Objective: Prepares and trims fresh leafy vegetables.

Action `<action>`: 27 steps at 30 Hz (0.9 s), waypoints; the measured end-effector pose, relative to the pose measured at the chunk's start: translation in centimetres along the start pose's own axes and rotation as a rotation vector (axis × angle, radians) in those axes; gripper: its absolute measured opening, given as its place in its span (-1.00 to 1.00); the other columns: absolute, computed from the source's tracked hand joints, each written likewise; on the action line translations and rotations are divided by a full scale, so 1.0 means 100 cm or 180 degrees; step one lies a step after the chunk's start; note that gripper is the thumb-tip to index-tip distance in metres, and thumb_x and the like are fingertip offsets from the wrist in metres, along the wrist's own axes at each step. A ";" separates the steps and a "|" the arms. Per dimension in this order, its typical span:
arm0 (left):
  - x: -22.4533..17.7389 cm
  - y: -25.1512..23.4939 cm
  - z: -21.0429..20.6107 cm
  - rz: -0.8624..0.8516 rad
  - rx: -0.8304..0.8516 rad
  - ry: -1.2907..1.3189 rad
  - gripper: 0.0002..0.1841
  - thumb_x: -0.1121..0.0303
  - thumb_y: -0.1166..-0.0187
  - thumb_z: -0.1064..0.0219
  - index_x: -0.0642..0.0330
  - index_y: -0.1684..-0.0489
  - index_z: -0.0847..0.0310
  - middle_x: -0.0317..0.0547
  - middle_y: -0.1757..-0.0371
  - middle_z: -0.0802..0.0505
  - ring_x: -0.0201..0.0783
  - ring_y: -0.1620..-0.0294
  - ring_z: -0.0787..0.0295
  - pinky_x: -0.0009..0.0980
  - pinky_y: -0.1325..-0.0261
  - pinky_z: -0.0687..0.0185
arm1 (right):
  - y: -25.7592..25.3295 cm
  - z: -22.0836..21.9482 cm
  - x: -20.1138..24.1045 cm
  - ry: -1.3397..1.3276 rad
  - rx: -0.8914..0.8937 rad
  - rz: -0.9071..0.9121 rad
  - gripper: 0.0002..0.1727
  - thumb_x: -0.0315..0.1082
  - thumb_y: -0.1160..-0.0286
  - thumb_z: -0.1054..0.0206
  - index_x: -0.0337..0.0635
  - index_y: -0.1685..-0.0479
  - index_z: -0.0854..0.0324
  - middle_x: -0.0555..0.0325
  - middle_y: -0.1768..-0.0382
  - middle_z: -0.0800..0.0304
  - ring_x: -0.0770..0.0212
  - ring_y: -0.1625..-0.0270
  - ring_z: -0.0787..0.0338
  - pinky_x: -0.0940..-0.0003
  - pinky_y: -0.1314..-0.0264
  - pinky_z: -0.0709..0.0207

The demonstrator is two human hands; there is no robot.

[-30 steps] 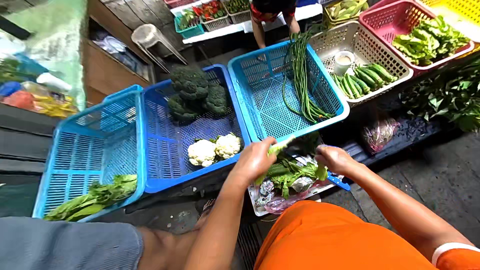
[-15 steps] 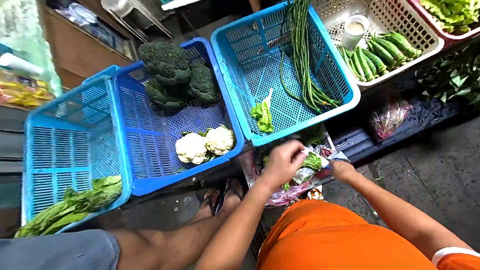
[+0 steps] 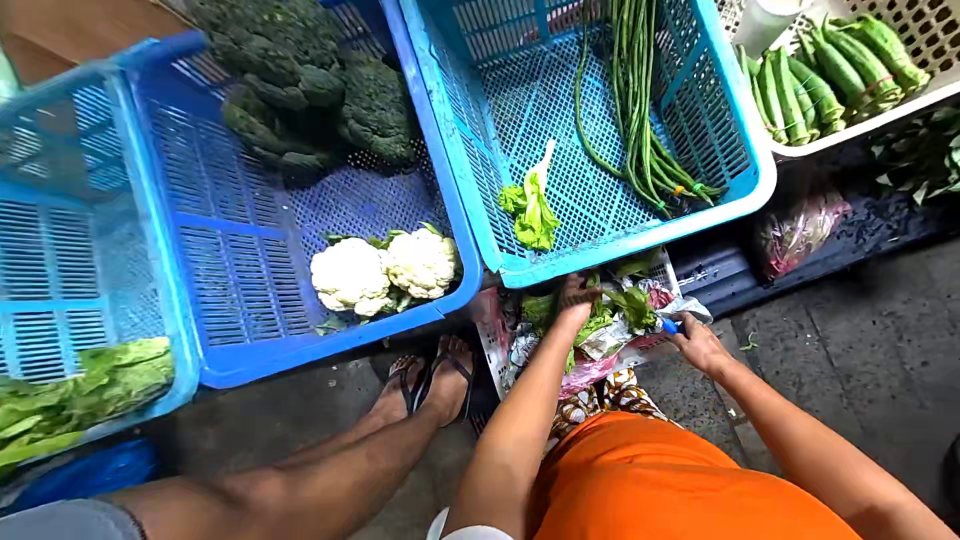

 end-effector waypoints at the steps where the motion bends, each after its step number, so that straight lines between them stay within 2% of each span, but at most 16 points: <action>1: -0.006 0.000 0.002 0.0026 -0.0132 0.0130 -0.45 0.29 -0.64 -0.37 0.31 -0.58 -0.42 0.22 -0.44 -0.70 0.09 -0.32 -0.74 0.07 -0.27 -0.72 | 0.006 0.003 -0.001 -0.0136 0.0023 -0.0018 -0.45 -0.23 -0.74 -0.03 -0.14 -0.70 -0.30 -0.25 -0.33 -0.70 -0.20 -0.36 -0.72 -0.23 -0.46 -0.50; 2: -0.014 0.001 0.008 0.0119 -0.0343 -0.0015 -0.53 0.28 -0.68 -0.34 0.36 -0.48 -0.51 0.23 -0.32 -0.78 0.07 -0.25 -0.79 0.04 -0.26 -0.73 | 0.012 0.004 -0.003 -0.0217 0.0012 -0.0051 -0.45 -0.24 -0.76 0.02 -0.16 -0.71 -0.27 -0.27 -0.32 -0.69 -0.20 -0.33 -0.73 -0.22 -0.42 -0.51; 3: -0.024 0.004 0.016 0.0236 -0.0558 -0.0454 -0.59 0.26 -0.72 -0.28 0.39 -0.36 -0.61 0.24 -0.27 -0.82 0.08 -0.28 -0.79 0.03 -0.36 -0.67 | 0.019 0.006 -0.003 -0.0224 -0.0031 -0.0098 -0.44 -0.24 -0.77 0.03 -0.18 -0.72 -0.25 -0.30 -0.29 -0.69 -0.22 -0.30 -0.73 -0.22 -0.39 -0.52; 4: -0.033 0.006 0.023 0.0353 -0.0618 -0.1019 -0.59 0.24 -0.78 -0.20 0.41 -0.36 -0.61 0.29 -0.35 -0.77 0.12 -0.42 -0.69 0.07 -0.52 -0.51 | 0.026 0.007 -0.003 -0.0151 -0.0069 -0.0151 -0.45 -0.22 -0.79 0.03 -0.20 -0.72 -0.25 -0.32 -0.30 -0.69 -0.23 -0.34 -0.72 -0.23 -0.42 -0.50; 6: -0.030 0.005 0.031 0.0558 -0.0358 -0.2195 -0.47 0.08 -0.81 -0.10 0.42 -0.39 -0.59 0.38 -0.47 -0.66 0.25 -0.59 -0.51 0.24 -0.62 -0.31 | 0.035 0.006 -0.003 0.0027 -0.0197 -0.0203 -0.45 -0.17 -0.81 -0.02 -0.23 -0.68 -0.28 -0.30 -0.30 -0.70 -0.22 -0.37 -0.72 -0.23 -0.47 -0.50; 9: -0.003 -0.003 0.024 0.0462 0.0001 -0.3156 -0.29 -0.16 -0.62 -0.28 0.34 -0.46 -0.56 0.32 -0.51 -0.64 0.28 -0.61 -0.46 0.39 -0.64 -0.11 | 0.046 -0.001 -0.003 0.0110 -0.0434 -0.0117 -0.44 -0.11 -0.81 -0.06 -0.21 -0.68 -0.30 -0.26 -0.28 -0.73 -0.20 -0.33 -0.75 -0.21 -0.45 -0.52; 11: 0.004 -0.004 0.016 0.0460 0.0076 -0.3372 -0.24 -0.15 -0.51 -0.41 0.29 -0.53 -0.51 0.27 -0.52 -0.65 0.25 -0.60 -0.47 0.37 -0.68 -0.05 | 0.054 -0.007 -0.003 0.0148 -0.0525 -0.0014 -0.43 -0.08 -0.81 -0.07 -0.19 -0.68 -0.31 -0.24 -0.21 -0.77 -0.20 -0.26 -0.79 -0.22 -0.40 -0.56; 12: 0.005 -0.002 0.014 0.0498 0.0122 -0.3409 -0.28 -0.08 -0.49 -0.44 0.26 -0.53 -0.52 0.24 -0.48 -0.68 0.23 -0.55 -0.53 0.35 -0.65 -0.12 | 0.059 -0.009 -0.004 0.0239 -0.0521 0.0044 -0.42 -0.05 -0.81 -0.08 -0.18 -0.67 -0.32 -0.22 -0.15 -0.79 -0.20 -0.21 -0.81 -0.23 -0.35 -0.59; 14: 0.004 0.003 0.012 0.0607 0.0209 -0.3299 -0.35 0.04 -0.44 -0.47 0.22 -0.48 -0.55 0.22 -0.45 -0.69 0.23 -0.48 -0.58 0.34 -0.55 -0.29 | 0.066 -0.011 -0.005 0.0549 -0.0397 0.0120 -0.43 -0.01 -0.80 -0.09 -0.12 -0.65 -0.35 -0.19 -0.10 -0.82 -0.21 -0.16 -0.84 -0.25 -0.28 -0.62; 17: 0.004 0.015 0.023 0.0615 0.0164 -0.2723 -0.33 0.06 -0.41 -0.50 0.23 -0.49 -0.53 0.27 -0.50 -0.62 0.25 -0.53 -0.54 0.30 -0.46 -0.47 | 0.072 -0.010 -0.003 0.1050 -0.0345 0.0470 -0.49 -0.06 -0.75 -0.12 -0.13 -0.53 -0.47 -0.15 -0.03 -0.86 -0.20 -0.11 -0.86 -0.24 -0.21 -0.65; 19: 0.007 0.026 0.035 0.0636 0.0203 -0.2129 -0.32 0.13 -0.39 -0.53 0.22 -0.53 -0.50 0.27 -0.46 -0.67 0.21 -0.54 -0.56 0.25 -0.52 -0.45 | 0.075 -0.009 0.001 0.1242 -0.0479 0.0906 -0.54 -0.11 -0.72 -0.15 -0.20 -0.41 -0.57 -0.17 0.04 -0.88 -0.21 -0.04 -0.89 -0.22 -0.11 -0.69; 21: 0.012 0.042 0.046 0.0661 0.0372 -0.1326 -0.27 0.25 -0.37 -0.58 0.23 -0.60 -0.44 0.28 -0.48 -0.66 0.14 -0.56 -0.55 0.15 -0.60 -0.41 | 0.077 -0.007 0.008 0.1277 -0.0587 0.1223 -0.55 -0.14 -0.71 -0.16 -0.25 -0.38 -0.59 -0.22 0.05 -0.87 -0.27 0.03 -0.90 -0.25 -0.02 -0.71; 22: 0.015 0.051 0.049 0.0584 0.0445 -0.0916 -0.31 0.34 -0.36 -0.58 0.28 -0.56 -0.47 0.25 -0.44 -0.70 0.07 -0.50 -0.62 0.07 -0.58 -0.49 | 0.077 -0.005 0.012 0.1297 -0.0569 0.1277 -0.54 -0.14 -0.73 -0.15 -0.26 -0.41 -0.57 -0.25 0.03 -0.87 -0.29 0.02 -0.90 -0.27 -0.03 -0.70; 24: 0.017 0.068 0.054 0.0397 0.0565 -0.0213 -0.47 0.53 -0.32 -0.53 0.37 -0.35 -0.59 0.18 -0.20 -0.83 -0.08 -0.20 -0.82 -0.10 -0.34 -0.72 | 0.074 -0.002 0.020 0.1377 -0.0535 0.1333 -0.52 -0.10 -0.75 -0.12 -0.22 -0.45 -0.56 -0.24 0.02 -0.87 -0.30 0.00 -0.90 -0.29 -0.05 -0.70; 25: 0.017 0.074 0.057 0.0324 0.0612 0.0022 -0.50 0.58 -0.30 -0.49 0.39 -0.31 -0.60 0.16 -0.16 -0.84 -0.12 -0.13 -0.84 -0.14 -0.28 -0.75 | 0.072 0.001 0.024 0.1406 -0.0507 0.1361 -0.52 -0.08 -0.75 -0.11 -0.20 -0.45 -0.56 -0.22 0.02 -0.88 -0.29 -0.01 -0.90 -0.30 -0.06 -0.69; 27: 0.021 0.082 0.060 0.0278 0.0566 0.0255 -0.46 0.62 -0.28 -0.48 0.40 -0.34 -0.57 0.18 -0.18 -0.82 -0.12 -0.14 -0.83 -0.14 -0.27 -0.75 | 0.075 0.005 0.031 0.1420 -0.0529 0.1553 -0.52 -0.07 -0.75 -0.10 -0.17 -0.43 -0.58 -0.19 0.03 -0.88 -0.27 0.01 -0.90 -0.29 -0.04 -0.70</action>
Point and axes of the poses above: each hand's wrist, its own y-axis away from the middle knuckle, its own z-axis out of the back of the hand, x = y × z, the point moved 3 cm from there along -y, towards the middle knuckle
